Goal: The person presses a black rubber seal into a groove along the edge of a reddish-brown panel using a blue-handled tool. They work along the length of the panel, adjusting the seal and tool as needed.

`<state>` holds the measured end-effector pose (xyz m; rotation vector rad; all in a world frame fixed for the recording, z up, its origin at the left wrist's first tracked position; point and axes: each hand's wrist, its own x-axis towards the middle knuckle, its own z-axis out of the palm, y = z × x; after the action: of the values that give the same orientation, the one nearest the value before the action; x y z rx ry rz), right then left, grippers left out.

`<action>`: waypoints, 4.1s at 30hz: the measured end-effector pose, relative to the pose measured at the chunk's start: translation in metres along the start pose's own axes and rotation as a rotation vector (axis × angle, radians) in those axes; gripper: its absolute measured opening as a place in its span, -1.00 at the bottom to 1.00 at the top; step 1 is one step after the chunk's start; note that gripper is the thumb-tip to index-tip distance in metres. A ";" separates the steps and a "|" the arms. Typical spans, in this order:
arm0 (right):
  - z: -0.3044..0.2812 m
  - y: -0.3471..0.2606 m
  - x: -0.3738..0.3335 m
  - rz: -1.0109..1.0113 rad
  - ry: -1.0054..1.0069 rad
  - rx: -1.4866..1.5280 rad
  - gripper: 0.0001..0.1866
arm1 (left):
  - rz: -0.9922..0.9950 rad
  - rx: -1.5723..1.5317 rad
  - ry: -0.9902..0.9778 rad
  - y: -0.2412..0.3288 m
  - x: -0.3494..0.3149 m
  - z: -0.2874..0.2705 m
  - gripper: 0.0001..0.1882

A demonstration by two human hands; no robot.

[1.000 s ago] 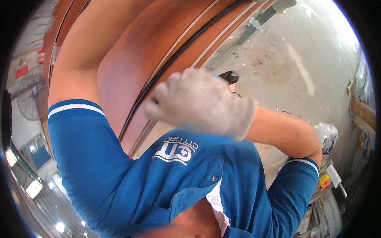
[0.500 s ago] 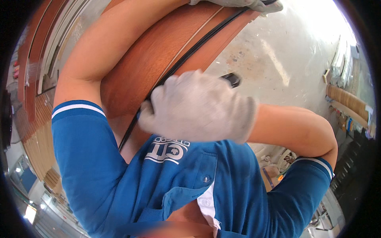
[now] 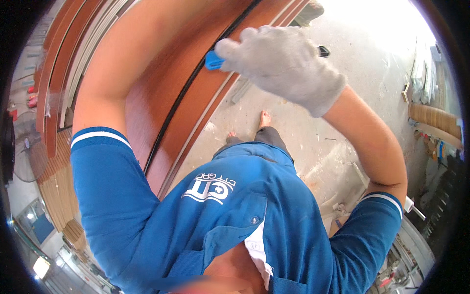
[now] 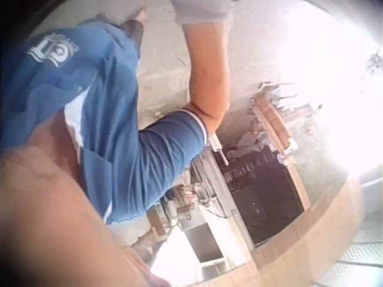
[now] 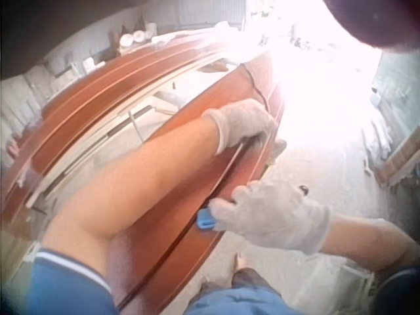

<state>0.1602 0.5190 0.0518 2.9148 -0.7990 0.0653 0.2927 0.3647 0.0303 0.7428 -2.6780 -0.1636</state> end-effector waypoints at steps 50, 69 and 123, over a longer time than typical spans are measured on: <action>0.040 0.284 0.034 -0.051 -0.018 0.047 -0.66 | -0.746 -1.275 0.112 -0.216 0.270 0.014 -0.89; 0.032 0.284 0.037 -0.265 -0.090 0.454 -0.78 | -0.272 -0.052 -0.044 -0.231 0.321 0.039 -0.76; 0.037 0.424 0.084 -0.732 0.374 0.373 -0.64 | -1.240 0.283 0.224 0.034 0.164 0.019 -0.77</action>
<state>0.0169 0.1102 0.0651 3.1676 0.3848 0.7201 0.1387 0.3090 0.0692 2.2303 -1.6838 0.0090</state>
